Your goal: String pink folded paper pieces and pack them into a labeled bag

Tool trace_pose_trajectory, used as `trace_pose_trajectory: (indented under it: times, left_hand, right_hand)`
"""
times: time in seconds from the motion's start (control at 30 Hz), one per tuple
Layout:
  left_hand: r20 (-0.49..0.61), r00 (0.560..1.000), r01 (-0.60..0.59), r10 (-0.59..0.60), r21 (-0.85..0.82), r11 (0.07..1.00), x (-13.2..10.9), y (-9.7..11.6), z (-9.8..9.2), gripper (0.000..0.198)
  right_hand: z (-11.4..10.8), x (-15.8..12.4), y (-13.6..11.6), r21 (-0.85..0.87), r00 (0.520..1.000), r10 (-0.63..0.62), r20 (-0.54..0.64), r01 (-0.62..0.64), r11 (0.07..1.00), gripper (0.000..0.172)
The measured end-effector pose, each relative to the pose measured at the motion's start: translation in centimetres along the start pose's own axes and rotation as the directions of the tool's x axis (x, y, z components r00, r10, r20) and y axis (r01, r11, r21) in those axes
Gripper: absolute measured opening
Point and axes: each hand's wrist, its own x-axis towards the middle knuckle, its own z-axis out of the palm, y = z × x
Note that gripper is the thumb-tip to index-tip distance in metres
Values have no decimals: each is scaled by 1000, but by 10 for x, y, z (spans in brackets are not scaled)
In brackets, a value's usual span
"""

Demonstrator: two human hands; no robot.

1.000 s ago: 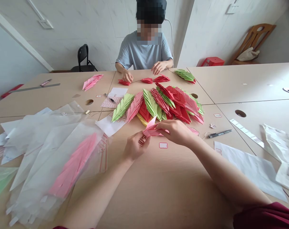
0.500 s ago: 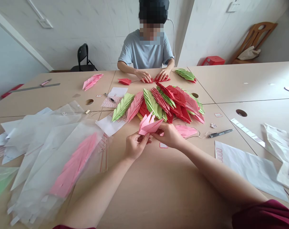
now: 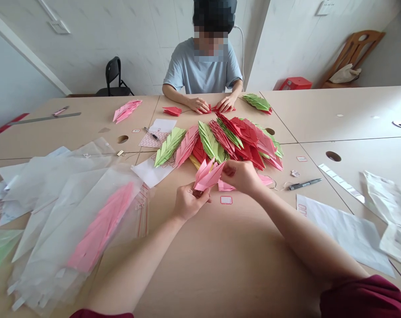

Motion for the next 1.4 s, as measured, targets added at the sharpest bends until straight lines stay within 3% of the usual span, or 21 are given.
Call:
trace_pose_trajectory:
  times: [0.1, 0.2, 0.37, 0.5, 0.6, 0.8, 0.9, 1.07, 1.23, 1.4]
  left_hand:
    - [-20, 997, -77, 79, 96, 992, 0, -1, -3, 16]
    - [-92, 985, -123, 146, 223, 967, 4, 1, -6, 16]
    - [-105, 958, -209, 267, 384, 900, 6, 1, -10, 16]
    - [-56, 918, -308, 393, 525, 794, 4, -3, -12, 8]
    - [1, 893, -366, 449, 581, 727, 3, -4, -12, 2]
    - [3, 865, -442, 501, 475, 761, 2, -3, -14, 14]
    - [10, 844, -474, 537, 484, 736, 1, -2, -15, 9]
    - [41, 831, -522, 554, 401, 753, -1, 4, -11, 4]
    - [56, 803, -554, 593, 437, 709, -1, 6, -11, 3]
    - [79, 817, -539, 571, 453, 710, -2, 2, -13, 3]
  right_hand:
    - [-26, 5, -1, 26, 991, 3, -134, 1, 1000, 7]
    - [-44, 6, -8, -36, 980, -115, -163, 111, 993, 7]
    - [-42, 2, -18, -217, 920, -386, 72, 392, 894, 11]
    - [-27, -1, -20, -277, 846, -496, 197, 533, 799, 15]
    - [-18, -3, -19, -299, 823, -524, 220, 568, 766, 16]
    - [-15, -2, -14, -296, 817, -524, 243, 576, 762, 20]
    - [-16, -2, -13, -271, 808, -541, 235, 589, 761, 17]
    - [-13, -4, -16, -205, 751, -614, 243, 658, 724, 16]
    - [-7, -6, -17, -193, 750, -592, 295, 654, 731, 17]
    - [-4, -7, -19, -200, 746, -559, 362, 647, 735, 22]
